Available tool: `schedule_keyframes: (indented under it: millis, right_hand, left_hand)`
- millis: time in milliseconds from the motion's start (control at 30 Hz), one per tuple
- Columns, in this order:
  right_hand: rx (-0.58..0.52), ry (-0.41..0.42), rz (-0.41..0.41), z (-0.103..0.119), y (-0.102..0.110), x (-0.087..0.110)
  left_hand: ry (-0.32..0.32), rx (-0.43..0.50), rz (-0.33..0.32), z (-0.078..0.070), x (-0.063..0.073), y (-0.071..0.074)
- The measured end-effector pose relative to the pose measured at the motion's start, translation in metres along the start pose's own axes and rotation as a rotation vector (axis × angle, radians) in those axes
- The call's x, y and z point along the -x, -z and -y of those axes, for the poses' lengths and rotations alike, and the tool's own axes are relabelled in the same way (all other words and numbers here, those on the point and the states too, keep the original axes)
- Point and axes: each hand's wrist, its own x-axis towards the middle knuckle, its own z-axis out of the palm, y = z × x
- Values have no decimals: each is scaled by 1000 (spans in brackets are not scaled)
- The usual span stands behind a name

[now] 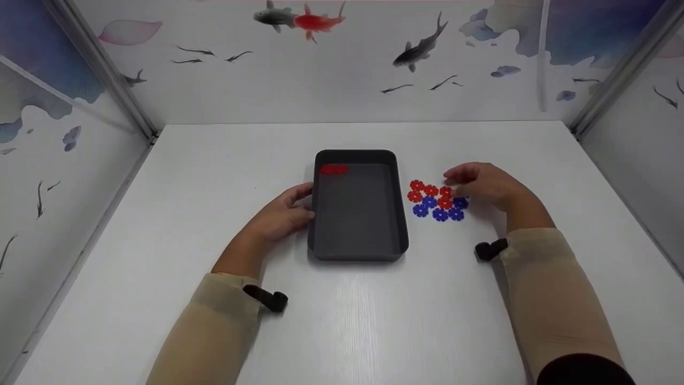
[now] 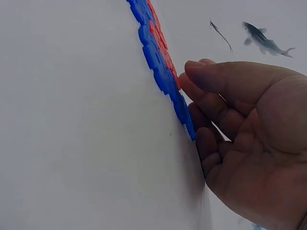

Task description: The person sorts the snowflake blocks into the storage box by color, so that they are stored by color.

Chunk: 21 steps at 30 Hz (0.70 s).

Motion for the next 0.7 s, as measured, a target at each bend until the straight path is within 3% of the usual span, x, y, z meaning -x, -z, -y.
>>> schedule_keyframes:
  millis: [700]
  right_hand:
    - [76, -6, -29, 11, -9, -6]
  left_hand:
    - [7, -28, -12, -2, 0, 0]
